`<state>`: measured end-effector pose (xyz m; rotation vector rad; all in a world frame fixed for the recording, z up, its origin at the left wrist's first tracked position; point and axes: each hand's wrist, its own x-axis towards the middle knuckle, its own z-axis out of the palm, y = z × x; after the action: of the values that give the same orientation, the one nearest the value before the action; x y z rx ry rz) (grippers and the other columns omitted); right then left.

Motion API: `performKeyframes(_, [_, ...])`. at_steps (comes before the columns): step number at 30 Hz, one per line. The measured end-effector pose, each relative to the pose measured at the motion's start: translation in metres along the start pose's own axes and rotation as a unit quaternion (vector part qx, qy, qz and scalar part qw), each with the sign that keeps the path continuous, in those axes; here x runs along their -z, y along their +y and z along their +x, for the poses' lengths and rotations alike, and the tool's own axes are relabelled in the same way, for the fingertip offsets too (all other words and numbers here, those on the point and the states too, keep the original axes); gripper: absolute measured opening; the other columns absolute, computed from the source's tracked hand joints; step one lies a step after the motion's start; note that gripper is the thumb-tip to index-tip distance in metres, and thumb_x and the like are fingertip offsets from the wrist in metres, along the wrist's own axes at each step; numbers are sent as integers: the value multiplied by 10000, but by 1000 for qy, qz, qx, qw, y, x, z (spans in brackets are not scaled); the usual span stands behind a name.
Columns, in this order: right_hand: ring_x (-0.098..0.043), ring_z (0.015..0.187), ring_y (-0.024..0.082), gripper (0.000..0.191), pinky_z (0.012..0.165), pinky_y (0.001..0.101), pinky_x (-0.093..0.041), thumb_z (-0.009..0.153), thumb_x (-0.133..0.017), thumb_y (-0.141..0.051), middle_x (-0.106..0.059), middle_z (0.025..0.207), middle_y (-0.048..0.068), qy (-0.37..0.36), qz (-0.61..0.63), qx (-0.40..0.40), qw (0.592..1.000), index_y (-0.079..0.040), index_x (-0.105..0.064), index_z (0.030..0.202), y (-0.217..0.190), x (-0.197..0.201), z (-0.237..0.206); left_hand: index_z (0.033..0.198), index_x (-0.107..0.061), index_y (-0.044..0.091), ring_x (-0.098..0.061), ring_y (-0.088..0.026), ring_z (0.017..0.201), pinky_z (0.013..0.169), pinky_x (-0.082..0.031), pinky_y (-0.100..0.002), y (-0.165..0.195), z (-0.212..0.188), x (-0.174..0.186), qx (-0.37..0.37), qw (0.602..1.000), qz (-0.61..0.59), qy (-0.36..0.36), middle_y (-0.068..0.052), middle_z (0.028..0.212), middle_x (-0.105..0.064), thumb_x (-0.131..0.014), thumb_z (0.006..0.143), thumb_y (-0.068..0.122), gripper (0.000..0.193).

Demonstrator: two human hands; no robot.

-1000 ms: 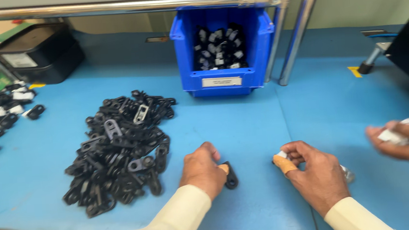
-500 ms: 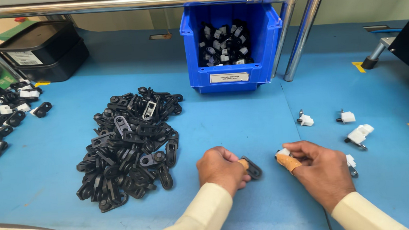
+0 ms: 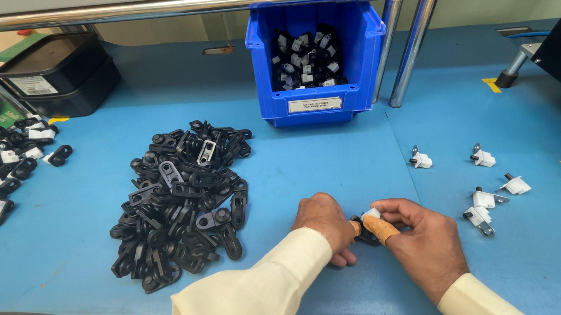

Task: The person repeatedly picks a black plastic bracket and a white plastic connector, aligns them, and presses them together by hand. The assembled units are placed into a blue bin on the workbench. The person continues this cycle throughout the clip.

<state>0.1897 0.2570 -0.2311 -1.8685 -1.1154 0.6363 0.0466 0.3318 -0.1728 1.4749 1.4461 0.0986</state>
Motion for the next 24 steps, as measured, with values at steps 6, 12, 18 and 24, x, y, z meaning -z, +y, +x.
performKeyframes(6, [-776,801,180,398,681,319,-625,738,-797,-98,-794,1013,48,48,-127,211,968,-174,-758,1126,2,-4,-8,1007,-717,-60,-760,-222,624,521,-621,-296,2,-1,6,-16,999,8,-39,-178,807,-760,-608,926,19,157])
performKeyframes(12, [-782,814,186,454,704,333,-617,736,-805,-115,-792,974,49,46,-126,161,978,-194,-756,1180,6,-10,-3,1014,-735,-2,-726,-213,562,506,-596,-301,0,8,4,-12,996,62,-60,-175,767,-766,-526,938,35,225])
performKeyframes(18, [-789,787,188,314,700,326,-621,734,-806,-120,-806,888,51,-22,-94,230,968,-154,-783,1046,5,0,8,1005,-713,-19,-703,-192,529,486,-580,-313,-9,19,2,-5,999,7,-51,-125,734,-739,-535,971,80,207])
performKeyframes(24, [-766,775,223,294,691,357,-594,819,-798,-213,-798,877,82,-109,-170,222,954,-160,-791,1109,-14,9,22,1046,-724,80,-673,-161,523,528,-580,-308,-2,28,5,-19,992,119,-43,-98,718,-754,-529,980,111,208])
